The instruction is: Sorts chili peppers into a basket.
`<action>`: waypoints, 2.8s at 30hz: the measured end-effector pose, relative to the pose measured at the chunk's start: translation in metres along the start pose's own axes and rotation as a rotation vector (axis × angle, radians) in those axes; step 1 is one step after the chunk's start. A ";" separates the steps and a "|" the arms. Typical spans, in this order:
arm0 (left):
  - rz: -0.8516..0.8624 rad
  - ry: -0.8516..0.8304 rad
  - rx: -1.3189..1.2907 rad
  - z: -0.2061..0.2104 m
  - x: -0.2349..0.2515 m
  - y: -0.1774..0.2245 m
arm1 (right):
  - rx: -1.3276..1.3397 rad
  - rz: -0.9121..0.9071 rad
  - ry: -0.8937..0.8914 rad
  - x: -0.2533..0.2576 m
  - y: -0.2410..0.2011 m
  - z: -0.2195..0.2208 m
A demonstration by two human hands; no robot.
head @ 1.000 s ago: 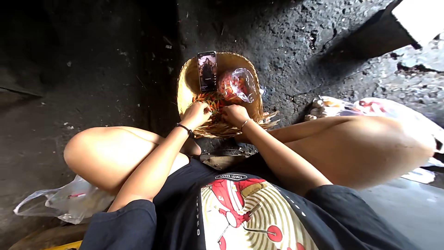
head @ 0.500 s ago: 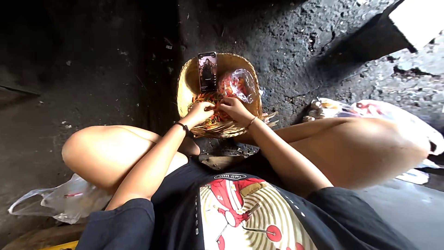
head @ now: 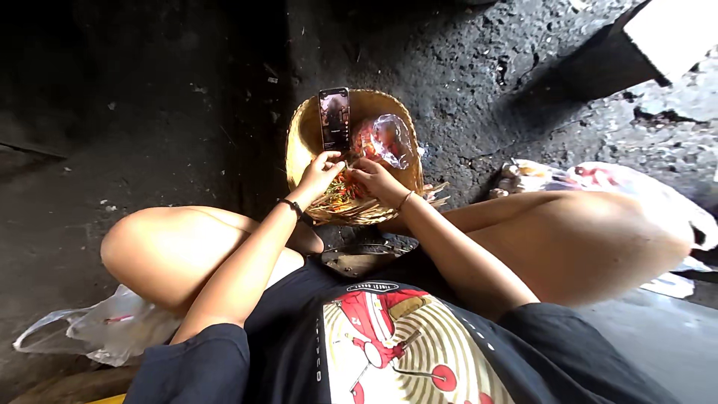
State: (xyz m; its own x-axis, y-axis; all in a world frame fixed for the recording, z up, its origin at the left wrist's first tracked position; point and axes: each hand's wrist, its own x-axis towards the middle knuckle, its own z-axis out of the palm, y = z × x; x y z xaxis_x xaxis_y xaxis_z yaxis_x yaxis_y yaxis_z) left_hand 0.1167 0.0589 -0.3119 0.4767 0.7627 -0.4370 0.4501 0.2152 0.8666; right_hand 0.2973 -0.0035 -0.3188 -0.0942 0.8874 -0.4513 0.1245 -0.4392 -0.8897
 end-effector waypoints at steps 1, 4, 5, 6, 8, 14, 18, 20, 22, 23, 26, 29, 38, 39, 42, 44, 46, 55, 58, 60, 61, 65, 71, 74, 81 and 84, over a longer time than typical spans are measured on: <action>0.032 -0.003 -0.011 0.000 -0.001 0.000 | 0.002 -0.018 -0.009 -0.001 -0.001 0.000; 0.083 0.016 0.033 0.000 -0.002 0.001 | 0.031 -0.069 0.039 0.001 0.002 0.001; 0.076 0.028 0.049 -0.001 -0.002 0.001 | 0.053 -0.078 0.067 0.002 0.004 0.001; 0.064 0.034 0.053 -0.001 -0.002 0.001 | 0.076 -0.078 0.091 0.001 0.005 0.001; 0.047 0.029 0.042 -0.002 -0.002 0.000 | 0.124 -0.061 0.105 0.001 0.003 -0.002; 0.132 0.025 0.056 0.001 -0.002 -0.001 | 0.158 -0.089 0.143 0.000 -0.001 -0.004; 0.242 0.031 0.162 -0.002 -0.005 -0.001 | 0.116 -0.093 0.150 0.000 -0.004 -0.004; 0.323 0.020 0.251 -0.002 -0.005 -0.001 | 0.108 -0.090 0.158 0.001 -0.002 -0.006; 0.382 0.008 0.289 -0.003 -0.004 -0.002 | 0.128 -0.083 0.162 0.001 0.000 -0.005; 0.398 -0.001 0.281 -0.004 -0.004 -0.003 | 0.158 -0.078 0.150 0.002 0.001 -0.004; 0.422 -0.031 0.183 -0.006 -0.001 -0.006 | 0.341 -0.063 0.088 0.001 0.002 -0.002; 0.420 -0.057 0.033 -0.006 0.000 -0.004 | 0.555 -0.007 -0.034 -0.002 -0.002 -0.002; 0.299 -0.081 -0.004 -0.001 -0.003 0.003 | 0.321 -0.185 0.135 0.000 0.000 0.002; 0.302 -0.057 0.042 0.000 -0.004 0.001 | 0.197 -0.227 0.181 0.001 -0.001 0.001; 0.359 0.004 0.136 0.001 -0.004 -0.001 | -0.073 -0.289 0.270 0.002 0.000 -0.001; 0.387 0.004 0.163 0.001 -0.003 -0.002 | -0.120 -0.288 0.298 0.002 0.000 0.001; 0.403 -0.004 0.149 0.001 -0.002 -0.003 | -0.077 -0.261 0.292 0.001 -0.001 0.002; 0.377 -0.052 -0.177 0.002 -0.006 0.007 | 0.534 -0.176 0.101 -0.006 -0.010 0.007; 0.316 -0.082 -0.291 0.003 -0.011 0.011 | 0.671 -0.117 0.033 -0.007 -0.012 0.011; 0.284 -0.092 -0.341 0.003 -0.012 0.013 | 0.693 -0.108 0.036 -0.009 -0.016 0.007; 0.274 -0.099 -0.361 0.003 -0.011 0.014 | 0.681 -0.120 0.047 -0.010 -0.019 0.002; 0.275 -0.094 -0.324 -0.002 -0.011 0.011 | 0.718 -0.132 0.204 -0.007 -0.027 -0.031; 0.218 -0.068 0.380 -0.002 -0.006 0.003 | 0.897 -0.088 0.505 0.003 -0.027 -0.075; 0.166 -0.108 0.523 -0.001 -0.008 -0.002 | 0.908 -0.013 0.593 0.011 -0.014 -0.077; 0.129 -0.081 0.598 -0.002 -0.004 -0.003 | 0.413 -0.123 0.551 0.005 -0.023 -0.076; 0.107 -0.069 0.604 -0.003 -0.002 -0.006 | 0.114 -0.271 0.537 -0.003 -0.031 -0.062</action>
State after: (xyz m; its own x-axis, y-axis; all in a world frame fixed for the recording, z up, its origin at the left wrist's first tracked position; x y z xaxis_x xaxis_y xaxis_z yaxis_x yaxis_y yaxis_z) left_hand 0.1109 0.0577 -0.3151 0.5814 0.7153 -0.3877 0.7358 -0.2588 0.6257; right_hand 0.3553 0.0160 -0.2852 0.4067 0.9034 -0.1361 0.0564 -0.1735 -0.9832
